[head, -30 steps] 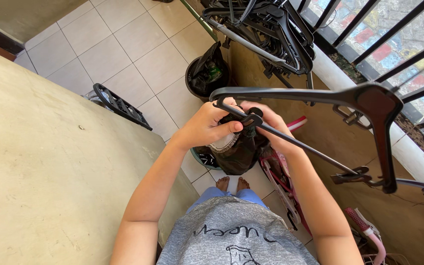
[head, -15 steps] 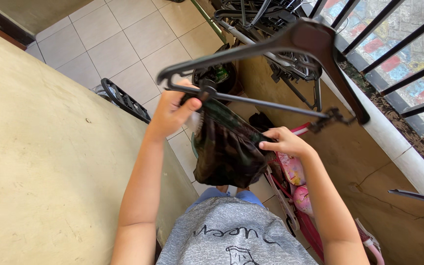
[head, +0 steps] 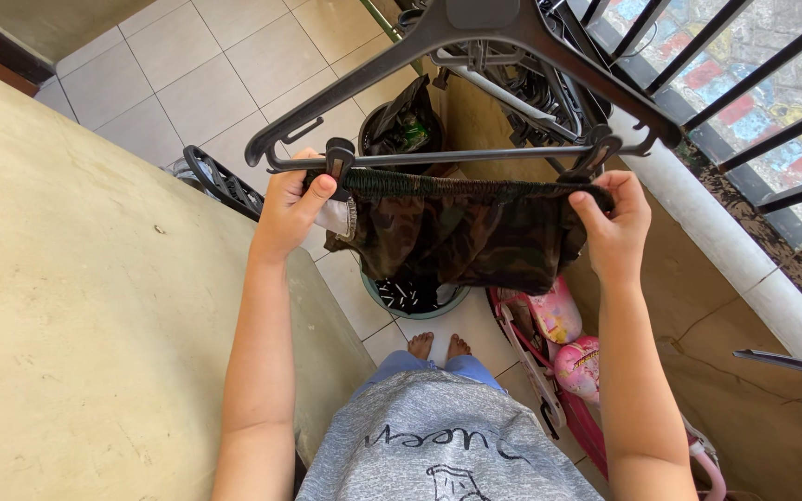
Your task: The person takes wet clothes from a green basin, places them on hangers, and hangs them on a balcony railing. The person handles a yellow shirt, orange shorts, dark shorts, and a black shirt, one at a time.
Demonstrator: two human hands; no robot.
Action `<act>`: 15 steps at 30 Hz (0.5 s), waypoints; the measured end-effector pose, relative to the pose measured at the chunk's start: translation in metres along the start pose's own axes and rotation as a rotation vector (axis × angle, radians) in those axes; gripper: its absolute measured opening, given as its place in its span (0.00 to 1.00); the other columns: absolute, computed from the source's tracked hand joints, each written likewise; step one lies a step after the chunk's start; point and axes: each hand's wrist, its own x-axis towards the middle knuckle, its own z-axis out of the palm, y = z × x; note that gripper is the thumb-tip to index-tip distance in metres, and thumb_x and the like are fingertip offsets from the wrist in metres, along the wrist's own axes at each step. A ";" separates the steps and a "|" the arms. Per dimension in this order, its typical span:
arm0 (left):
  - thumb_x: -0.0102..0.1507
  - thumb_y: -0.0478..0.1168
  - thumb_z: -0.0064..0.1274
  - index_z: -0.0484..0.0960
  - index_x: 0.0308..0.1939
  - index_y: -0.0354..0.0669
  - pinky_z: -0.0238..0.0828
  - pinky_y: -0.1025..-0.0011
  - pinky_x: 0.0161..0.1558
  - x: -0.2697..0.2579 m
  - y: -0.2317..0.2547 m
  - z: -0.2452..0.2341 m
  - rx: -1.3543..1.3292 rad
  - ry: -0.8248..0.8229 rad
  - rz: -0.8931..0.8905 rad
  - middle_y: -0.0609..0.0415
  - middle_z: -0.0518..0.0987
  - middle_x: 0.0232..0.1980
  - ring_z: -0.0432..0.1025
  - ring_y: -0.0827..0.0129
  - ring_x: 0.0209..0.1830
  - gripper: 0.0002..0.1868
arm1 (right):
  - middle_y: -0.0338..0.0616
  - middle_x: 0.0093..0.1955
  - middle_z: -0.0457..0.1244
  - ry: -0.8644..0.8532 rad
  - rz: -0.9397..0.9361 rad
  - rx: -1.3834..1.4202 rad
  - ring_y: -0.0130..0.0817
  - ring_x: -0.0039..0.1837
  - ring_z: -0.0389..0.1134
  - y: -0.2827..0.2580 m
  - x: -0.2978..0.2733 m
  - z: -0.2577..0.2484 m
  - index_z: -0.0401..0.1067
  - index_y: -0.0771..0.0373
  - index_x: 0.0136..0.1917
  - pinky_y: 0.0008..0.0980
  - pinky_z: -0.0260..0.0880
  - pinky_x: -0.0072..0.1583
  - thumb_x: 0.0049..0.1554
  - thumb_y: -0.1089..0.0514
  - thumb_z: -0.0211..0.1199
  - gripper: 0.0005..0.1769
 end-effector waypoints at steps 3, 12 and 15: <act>0.72 0.52 0.54 0.80 0.47 0.37 0.55 0.77 0.42 -0.002 -0.011 -0.002 -0.009 -0.010 -0.012 0.66 0.67 0.39 0.58 0.80 0.39 0.19 | 0.31 0.46 0.64 0.031 -0.015 -0.125 0.15 0.47 0.62 -0.006 0.004 0.001 0.70 0.68 0.59 0.16 0.62 0.49 0.62 0.66 0.68 0.13; 0.70 0.55 0.55 0.81 0.51 0.41 0.61 0.76 0.45 -0.021 -0.093 -0.013 -0.161 -0.074 -0.389 0.66 0.71 0.43 0.62 0.79 0.42 0.20 | 0.30 0.46 0.66 -0.112 0.157 -0.048 0.15 0.47 0.61 -0.005 0.005 -0.006 0.75 0.71 0.55 0.18 0.62 0.49 0.63 0.63 0.65 0.09; 0.65 0.62 0.51 0.78 0.59 0.48 0.69 0.71 0.44 -0.025 -0.110 -0.009 -0.069 -0.147 -0.712 0.65 0.77 0.46 0.69 0.76 0.42 0.28 | 0.29 0.45 0.65 -0.113 0.045 -0.137 0.15 0.47 0.60 -0.019 -0.005 -0.001 0.74 0.72 0.53 0.18 0.61 0.49 0.65 0.63 0.65 0.08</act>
